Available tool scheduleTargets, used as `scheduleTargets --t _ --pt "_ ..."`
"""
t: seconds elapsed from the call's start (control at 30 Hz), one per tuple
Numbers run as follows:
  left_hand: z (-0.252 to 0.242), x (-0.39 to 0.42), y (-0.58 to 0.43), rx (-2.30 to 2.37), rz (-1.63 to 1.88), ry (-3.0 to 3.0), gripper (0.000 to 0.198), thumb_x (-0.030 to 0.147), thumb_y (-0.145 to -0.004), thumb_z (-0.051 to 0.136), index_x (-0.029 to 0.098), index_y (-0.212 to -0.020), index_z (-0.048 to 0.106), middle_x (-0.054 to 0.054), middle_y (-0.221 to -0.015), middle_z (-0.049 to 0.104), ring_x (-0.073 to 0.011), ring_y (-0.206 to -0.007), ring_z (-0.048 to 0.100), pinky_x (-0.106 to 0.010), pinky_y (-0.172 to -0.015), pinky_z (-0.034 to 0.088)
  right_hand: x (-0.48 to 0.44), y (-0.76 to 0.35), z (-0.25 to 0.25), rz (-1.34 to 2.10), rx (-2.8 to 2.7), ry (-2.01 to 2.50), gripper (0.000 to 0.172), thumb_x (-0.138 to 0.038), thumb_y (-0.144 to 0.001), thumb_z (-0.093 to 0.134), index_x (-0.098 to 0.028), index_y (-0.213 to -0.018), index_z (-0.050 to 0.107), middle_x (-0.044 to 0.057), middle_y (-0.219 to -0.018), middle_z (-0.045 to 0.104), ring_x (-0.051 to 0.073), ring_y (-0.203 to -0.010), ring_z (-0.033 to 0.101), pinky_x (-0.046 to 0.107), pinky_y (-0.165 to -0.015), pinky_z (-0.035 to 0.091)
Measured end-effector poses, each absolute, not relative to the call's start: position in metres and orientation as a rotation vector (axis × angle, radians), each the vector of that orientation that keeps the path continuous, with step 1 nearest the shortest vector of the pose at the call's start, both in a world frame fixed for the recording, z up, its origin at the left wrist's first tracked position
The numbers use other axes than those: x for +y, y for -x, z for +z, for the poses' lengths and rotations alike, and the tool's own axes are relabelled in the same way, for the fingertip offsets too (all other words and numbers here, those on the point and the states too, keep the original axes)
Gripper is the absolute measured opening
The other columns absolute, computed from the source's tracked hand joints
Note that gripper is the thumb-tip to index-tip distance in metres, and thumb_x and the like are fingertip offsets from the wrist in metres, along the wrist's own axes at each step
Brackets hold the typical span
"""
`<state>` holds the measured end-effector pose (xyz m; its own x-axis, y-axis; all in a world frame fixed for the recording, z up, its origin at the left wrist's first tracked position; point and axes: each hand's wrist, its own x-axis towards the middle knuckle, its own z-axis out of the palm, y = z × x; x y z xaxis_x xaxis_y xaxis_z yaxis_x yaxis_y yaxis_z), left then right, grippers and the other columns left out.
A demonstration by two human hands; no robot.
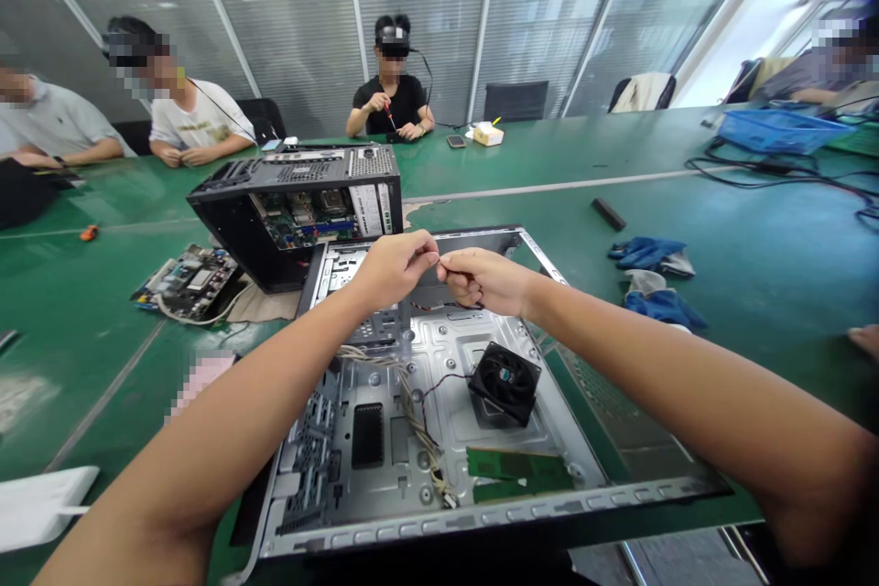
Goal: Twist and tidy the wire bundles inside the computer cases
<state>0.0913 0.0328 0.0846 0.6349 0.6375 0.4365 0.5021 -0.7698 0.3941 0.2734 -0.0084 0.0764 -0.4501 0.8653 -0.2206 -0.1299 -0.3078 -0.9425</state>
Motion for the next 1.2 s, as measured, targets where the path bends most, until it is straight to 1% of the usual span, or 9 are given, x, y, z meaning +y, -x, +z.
scheduleTargets --t 0.1,0.27,0.47,0.53,0.63,0.73,0.93,1.2 --pt "0.083 0.034 -0.091 0.951 0.764 -2.658 0.015 0.025 -0.089 0.051 0.017 -0.083 0.063 0.000 -0.069 0.062 -0.0116 -0.060 0.050 -0.025 -0.058 0.033 -0.009 -0.274 0.074 1.759 -1.305 1.068 0.020 -0.017 -0.089 0.047 -0.014 -0.071 0.055 -0.007 -0.050 0.031 0.004 -0.041 0.018 0.019 -0.039 0.014" --pt "0.080 0.037 -0.092 0.958 0.679 -2.691 0.016 0.024 -0.088 0.050 0.017 -0.086 0.064 -0.001 -0.072 0.064 -0.0127 -0.062 0.052 -0.025 -0.060 0.035 -0.008 -0.274 0.069 1.665 -1.389 1.139 0.023 -0.018 -0.090 0.047 -0.014 -0.069 0.055 -0.007 -0.047 0.033 0.005 -0.039 0.021 0.019 -0.039 0.016" --pt "0.082 0.035 -0.093 0.916 0.695 -2.681 0.012 0.023 -0.087 0.052 0.017 -0.090 0.062 -0.001 -0.076 0.065 -0.0130 -0.065 0.054 -0.025 -0.062 0.038 -0.007 -0.279 0.066 1.717 -1.394 1.099 0.026 -0.022 -0.093 0.045 -0.015 -0.069 0.054 -0.007 -0.046 0.034 0.005 -0.038 0.020 0.020 -0.038 0.017" --pt "0.082 0.034 -0.094 0.920 0.681 -2.688 0.011 0.023 -0.087 0.052 0.017 -0.088 0.061 -0.002 -0.075 0.064 -0.0133 -0.065 0.054 -0.025 -0.061 0.037 -0.007 -0.280 0.067 1.734 -1.401 1.091 0.026 -0.022 -0.092 0.046 -0.015 -0.069 0.054 -0.007 -0.046 0.034 0.004 -0.038 0.020 0.019 -0.038 0.017" --pt "0.083 0.034 -0.094 0.915 0.635 -2.726 0.014 0.024 -0.089 0.050 0.017 -0.085 0.061 -0.002 -0.074 0.063 -0.0143 -0.067 0.054 -0.026 -0.062 0.037 -0.006 -0.281 0.066 1.739 -1.426 1.087 0.025 -0.024 -0.092 0.049 -0.015 -0.069 0.054 -0.007 -0.046 0.034 0.004 -0.038 0.021 0.019 -0.038 0.016" --pt "0.081 0.036 -0.094 0.918 0.595 -2.742 0.017 0.025 -0.090 0.048 0.017 -0.085 0.062 -0.003 -0.075 0.064 -0.0150 -0.069 0.054 -0.026 -0.063 0.037 -0.006 -0.281 0.064 1.720 -1.457 1.096 0.024 -0.026 -0.091 0.051 -0.015 -0.069 0.054 -0.008 -0.046 0.034 0.005 -0.038 0.021 0.019 -0.038 0.016" --pt "0.078 0.039 -0.094 0.888 0.538 -2.748 0.019 0.025 -0.092 0.046 0.017 -0.085 0.061 -0.003 -0.077 0.064 -0.0149 -0.068 0.054 -0.026 -0.063 0.036 -0.006 -0.280 0.062 1.662 -1.531 1.113 0.024 -0.024 -0.090 0.051 -0.015 -0.068 0.055 -0.008 -0.046 0.034 0.004 -0.038 0.021 0.019 -0.038 0.017" --pt "0.079 0.038 -0.093 0.901 0.553 -2.702 0.015 0.026 -0.090 0.050 0.017 -0.084 0.060 -0.002 -0.073 0.062 -0.0139 -0.065 0.051 -0.025 -0.060 0.033 -0.007 -0.281 0.064 1.679 -1.524 1.124 0.024 -0.024 -0.091 0.049 -0.015 -0.069 0.053 -0.008 -0.046 0.033 0.004 -0.038 0.021 0.020 -0.039 0.017"
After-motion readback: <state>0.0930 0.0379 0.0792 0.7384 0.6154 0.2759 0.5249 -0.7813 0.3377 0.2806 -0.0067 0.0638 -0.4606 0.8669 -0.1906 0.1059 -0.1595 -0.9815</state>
